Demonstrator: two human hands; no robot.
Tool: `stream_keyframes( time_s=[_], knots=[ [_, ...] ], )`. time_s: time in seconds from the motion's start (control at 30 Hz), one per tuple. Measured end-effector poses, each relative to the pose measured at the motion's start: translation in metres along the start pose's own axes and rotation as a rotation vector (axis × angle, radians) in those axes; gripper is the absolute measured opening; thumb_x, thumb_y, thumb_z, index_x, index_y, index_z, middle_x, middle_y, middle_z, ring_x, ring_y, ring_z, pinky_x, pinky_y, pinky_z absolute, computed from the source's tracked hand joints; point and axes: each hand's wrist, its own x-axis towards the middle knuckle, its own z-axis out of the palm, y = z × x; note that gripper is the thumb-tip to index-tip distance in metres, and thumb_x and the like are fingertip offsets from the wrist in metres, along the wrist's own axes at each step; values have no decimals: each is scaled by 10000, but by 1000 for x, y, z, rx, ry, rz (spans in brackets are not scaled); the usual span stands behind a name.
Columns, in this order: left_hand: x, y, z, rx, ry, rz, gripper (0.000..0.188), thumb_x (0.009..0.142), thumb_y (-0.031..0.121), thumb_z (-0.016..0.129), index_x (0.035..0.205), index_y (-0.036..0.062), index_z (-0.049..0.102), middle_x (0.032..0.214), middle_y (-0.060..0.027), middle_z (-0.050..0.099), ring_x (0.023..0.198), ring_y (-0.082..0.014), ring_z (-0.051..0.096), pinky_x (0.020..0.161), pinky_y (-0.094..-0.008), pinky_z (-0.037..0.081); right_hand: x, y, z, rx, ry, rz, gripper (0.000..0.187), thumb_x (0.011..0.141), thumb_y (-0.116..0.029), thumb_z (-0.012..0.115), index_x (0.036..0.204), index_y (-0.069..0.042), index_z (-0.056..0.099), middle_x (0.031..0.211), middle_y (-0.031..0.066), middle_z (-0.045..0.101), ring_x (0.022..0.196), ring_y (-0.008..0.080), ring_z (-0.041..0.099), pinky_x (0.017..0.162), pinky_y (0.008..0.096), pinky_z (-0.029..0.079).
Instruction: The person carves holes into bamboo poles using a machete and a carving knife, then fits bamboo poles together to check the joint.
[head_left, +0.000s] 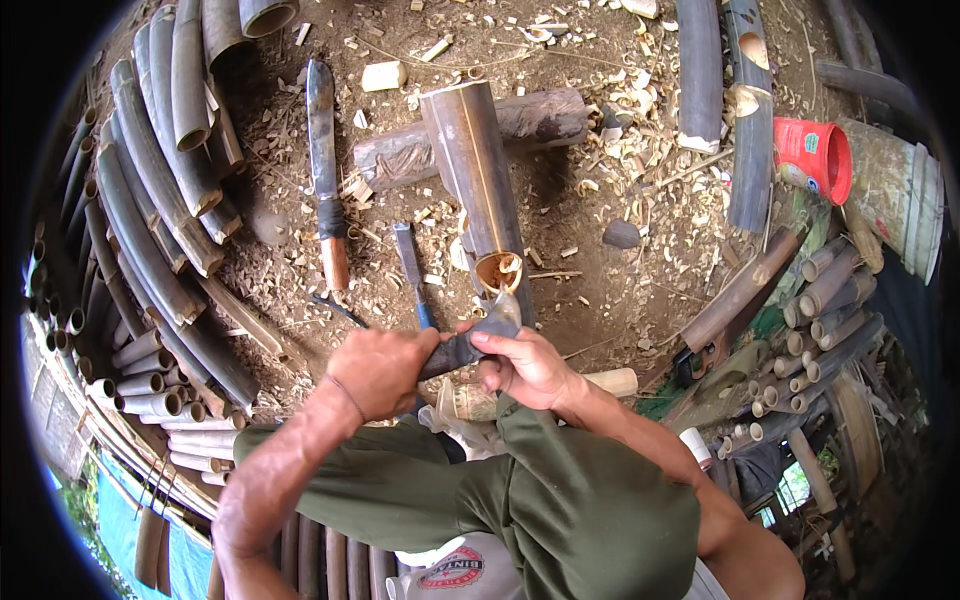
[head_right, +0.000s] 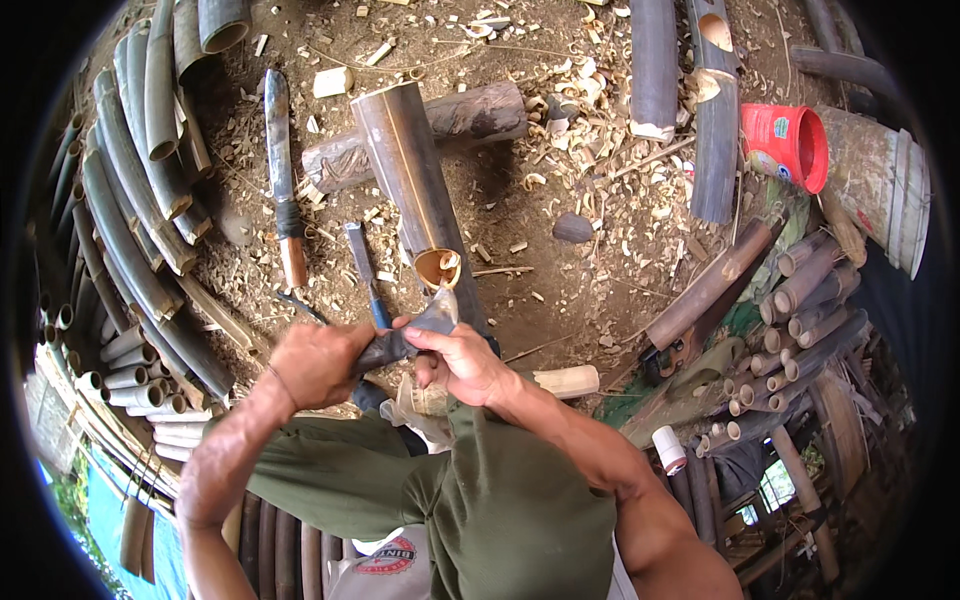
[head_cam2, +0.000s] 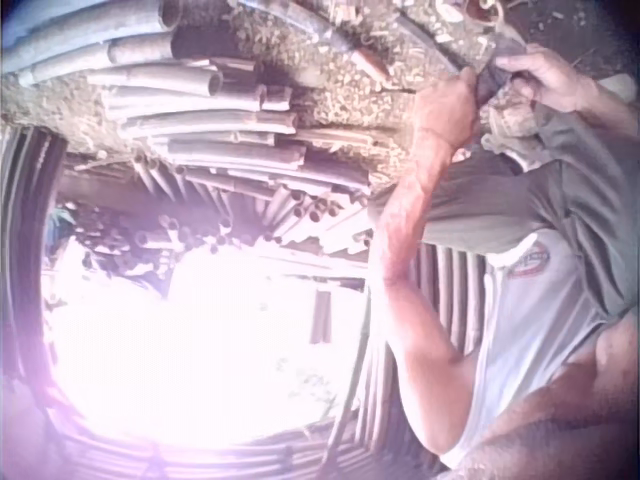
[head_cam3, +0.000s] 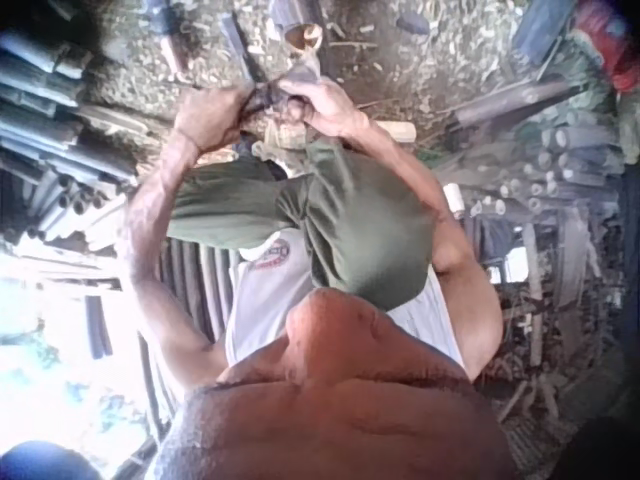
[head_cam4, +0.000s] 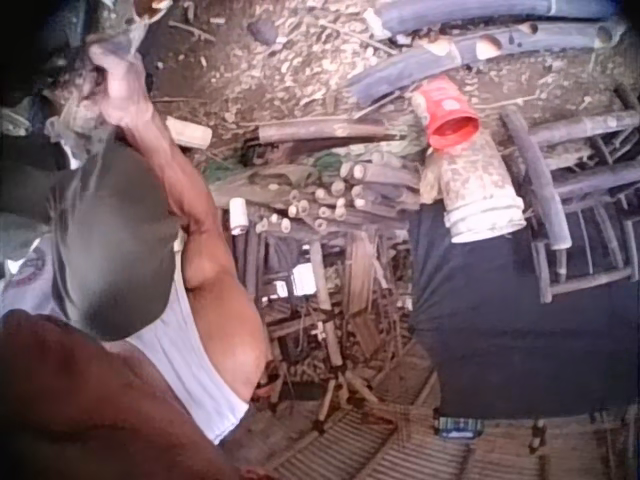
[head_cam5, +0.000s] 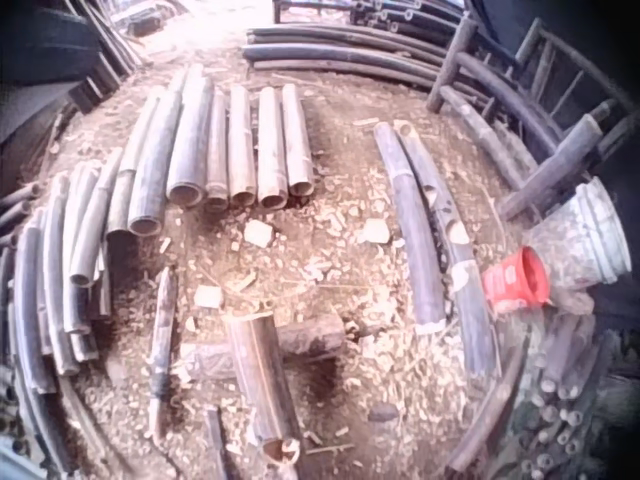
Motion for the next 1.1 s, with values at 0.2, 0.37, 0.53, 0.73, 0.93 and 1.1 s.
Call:
stream_keyframes(
  time_s=[0.2,0.37,0.53,0.73,0.93,1.1],
  knots=[
    [40,77,101,-680,193,-288,616,751,149,697,1300,13,452,846,-250,682,757,-408,690,737,-484,563,-13,-10,-2,-786,486,-368,256,944,-229,578,1001,2,673,764,88,711,620,151,630,575,311,502],
    [67,118,148,-1060,547,-178,721,788,171,702,1415,32,374,939,-269,673,871,-434,671,815,-481,544,-28,3,-6,-1333,640,-520,287,965,-255,500,926,-10,643,733,117,671,683,246,672,653,382,522],
    [51,49,167,-1104,605,-359,269,735,179,779,918,35,643,790,-163,696,746,-253,704,713,-380,551,19,5,16,-1426,398,-311,285,990,-243,432,1008,0,581,774,223,661,695,368,677,679,473,530],
    [21,-14,19,-94,377,-237,167,770,226,702,852,85,669,763,-124,691,644,-267,695,610,-395,563,31,-7,33,-180,84,-318,227,1010,-158,492,1160,9,525,1037,143,682,750,174,668,680,326,584],
    [49,56,-115,460,-20,-70,104,822,209,691,800,123,746,777,-63,720,723,-208,714,638,-342,550,19,-26,29,603,-240,-220,284,1036,-217,416,1165,-4,552,1078,173,667,860,262,688,831,409,593],
    [58,68,-120,608,12,-70,141,841,222,680,754,124,733,735,-36,711,692,-184,704,613,-310,534,9,-30,34,593,-162,-201,335,1021,-295,460,1113,-3,596,980,117,667,839,244,677,831,390,592]
  ],
)
